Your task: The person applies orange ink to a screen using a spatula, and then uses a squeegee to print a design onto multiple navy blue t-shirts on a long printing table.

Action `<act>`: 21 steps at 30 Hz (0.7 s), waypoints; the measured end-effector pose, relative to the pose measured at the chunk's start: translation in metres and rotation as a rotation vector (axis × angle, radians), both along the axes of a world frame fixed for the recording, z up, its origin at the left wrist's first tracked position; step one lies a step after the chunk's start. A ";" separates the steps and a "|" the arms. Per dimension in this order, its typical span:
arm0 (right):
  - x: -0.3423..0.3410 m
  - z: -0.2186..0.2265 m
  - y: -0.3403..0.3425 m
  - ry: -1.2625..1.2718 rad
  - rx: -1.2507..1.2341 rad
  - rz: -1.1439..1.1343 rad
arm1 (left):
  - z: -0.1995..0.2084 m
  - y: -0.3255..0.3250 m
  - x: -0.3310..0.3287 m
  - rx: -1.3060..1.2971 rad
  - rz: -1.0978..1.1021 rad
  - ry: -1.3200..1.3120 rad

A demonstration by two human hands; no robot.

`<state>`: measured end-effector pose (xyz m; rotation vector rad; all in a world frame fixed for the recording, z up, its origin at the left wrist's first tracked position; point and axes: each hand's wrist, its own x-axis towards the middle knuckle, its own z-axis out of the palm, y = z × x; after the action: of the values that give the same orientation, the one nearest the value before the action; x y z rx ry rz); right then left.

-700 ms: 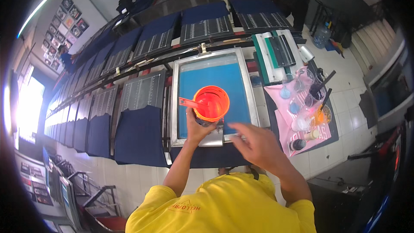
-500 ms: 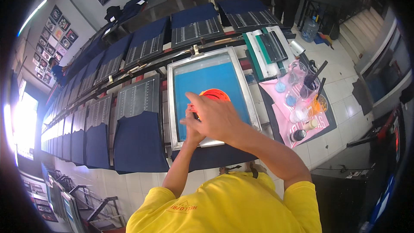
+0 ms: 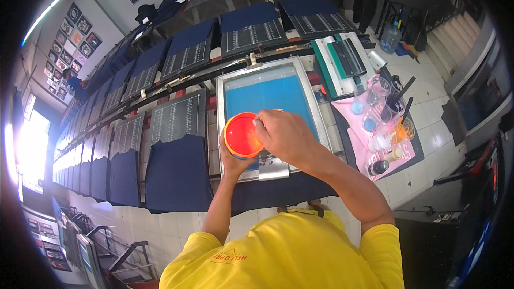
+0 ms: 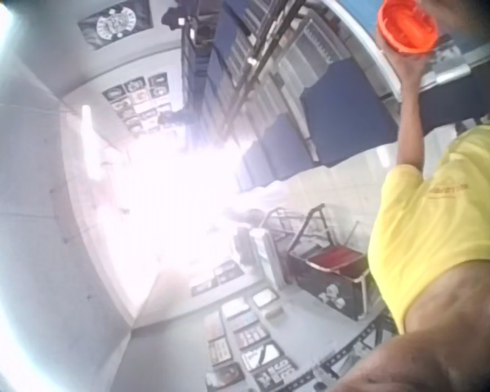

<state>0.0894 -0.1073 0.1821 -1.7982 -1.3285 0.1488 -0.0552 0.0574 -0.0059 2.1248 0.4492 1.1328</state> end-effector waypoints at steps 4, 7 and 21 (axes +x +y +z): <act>-0.001 0.006 -0.003 0.035 0.060 0.027 | 0.001 0.003 -0.001 -0.004 -0.004 -0.032; 0.004 0.001 -0.002 0.035 0.062 0.030 | 0.004 0.002 -0.003 0.070 0.023 0.006; 0.080 -0.071 0.016 1.081 0.352 -0.106 | 0.061 0.042 0.056 0.405 -0.015 0.149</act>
<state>0.1690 -0.0918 0.1110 -1.1560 -0.4347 0.6724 0.0003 0.0996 0.0553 2.5703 0.2858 1.1348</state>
